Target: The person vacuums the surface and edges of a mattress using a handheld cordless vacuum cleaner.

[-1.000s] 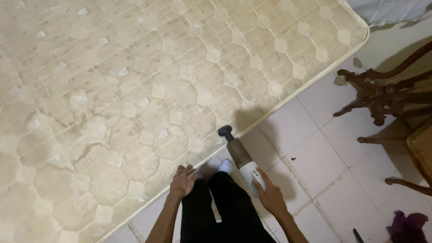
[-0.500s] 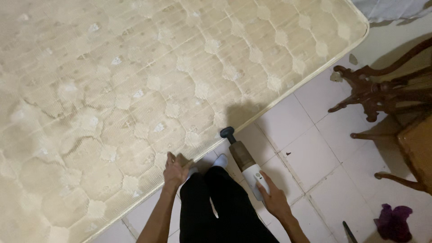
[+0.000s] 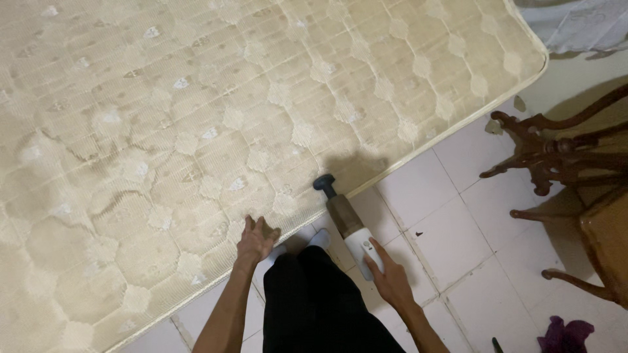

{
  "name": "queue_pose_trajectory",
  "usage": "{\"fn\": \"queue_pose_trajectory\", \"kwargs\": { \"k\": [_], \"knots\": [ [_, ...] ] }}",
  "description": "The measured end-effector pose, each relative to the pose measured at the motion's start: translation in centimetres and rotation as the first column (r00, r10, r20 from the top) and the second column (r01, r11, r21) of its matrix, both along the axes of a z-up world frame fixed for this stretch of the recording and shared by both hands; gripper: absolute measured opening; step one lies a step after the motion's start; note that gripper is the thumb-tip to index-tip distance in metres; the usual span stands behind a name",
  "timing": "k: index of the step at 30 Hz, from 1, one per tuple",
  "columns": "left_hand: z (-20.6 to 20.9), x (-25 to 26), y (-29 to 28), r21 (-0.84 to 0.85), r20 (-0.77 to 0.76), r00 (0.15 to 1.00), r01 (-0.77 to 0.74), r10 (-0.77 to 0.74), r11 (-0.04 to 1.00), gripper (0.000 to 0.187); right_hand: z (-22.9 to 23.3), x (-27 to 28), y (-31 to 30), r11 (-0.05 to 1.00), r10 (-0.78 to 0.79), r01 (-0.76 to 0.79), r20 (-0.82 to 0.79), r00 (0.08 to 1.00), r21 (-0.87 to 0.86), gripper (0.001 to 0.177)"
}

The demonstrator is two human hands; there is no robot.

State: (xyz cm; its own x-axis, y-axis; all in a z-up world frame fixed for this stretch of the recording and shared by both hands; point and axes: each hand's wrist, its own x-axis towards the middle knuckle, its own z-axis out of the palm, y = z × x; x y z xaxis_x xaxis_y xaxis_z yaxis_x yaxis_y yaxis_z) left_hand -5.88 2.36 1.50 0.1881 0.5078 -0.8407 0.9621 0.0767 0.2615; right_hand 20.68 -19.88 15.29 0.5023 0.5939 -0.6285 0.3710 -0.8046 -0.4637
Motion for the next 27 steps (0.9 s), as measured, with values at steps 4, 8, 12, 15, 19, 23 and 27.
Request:
{"fn": "queue_pose_trajectory", "kwargs": {
  "k": [4,8,12,15,19,23,27],
  "knots": [
    [0.3,0.2,0.1,-0.011,-0.014,1.0,0.012,-0.012,1.0,0.088,0.1,-0.1,2.5,0.999,0.024,-0.025,0.013,1.0,0.046,0.06],
    [0.7,0.5,0.1,-0.047,-0.032,0.999,0.028,-0.03,0.998,0.088,0.1,-0.1,4.7,0.992,0.063,-0.066,0.031,0.998,0.105,0.059],
    [0.2,0.4,-0.2,-0.037,-0.031,0.998,0.06,-0.061,0.998,0.091,-0.4,0.0,7.1,0.994,0.075,-0.075,-0.002,0.997,0.077,0.06],
    [-0.5,0.2,-0.5,-0.004,-0.017,0.995,0.094,-0.094,0.996,0.091,-0.8,-0.3,8.8,0.986,0.104,-0.105,0.018,0.994,0.127,0.059],
    [-0.8,0.0,-0.3,-0.037,-0.018,0.996,0.082,-0.083,0.996,0.089,-0.9,-0.8,11.3,0.991,0.105,-0.105,0.016,0.994,0.086,0.06],
    [-1.4,0.0,-0.5,-0.037,-0.027,0.995,0.1,-0.101,0.994,0.089,-1.4,-1.1,13.1,0.984,0.138,-0.143,0.058,0.989,0.103,0.06],
    [-2.1,0.0,-0.6,-0.022,-0.032,0.993,0.115,-0.115,0.993,0.088,-2.1,-1.1,14.7,0.983,0.127,-0.131,0.042,0.991,0.131,0.06]
  ]
}}
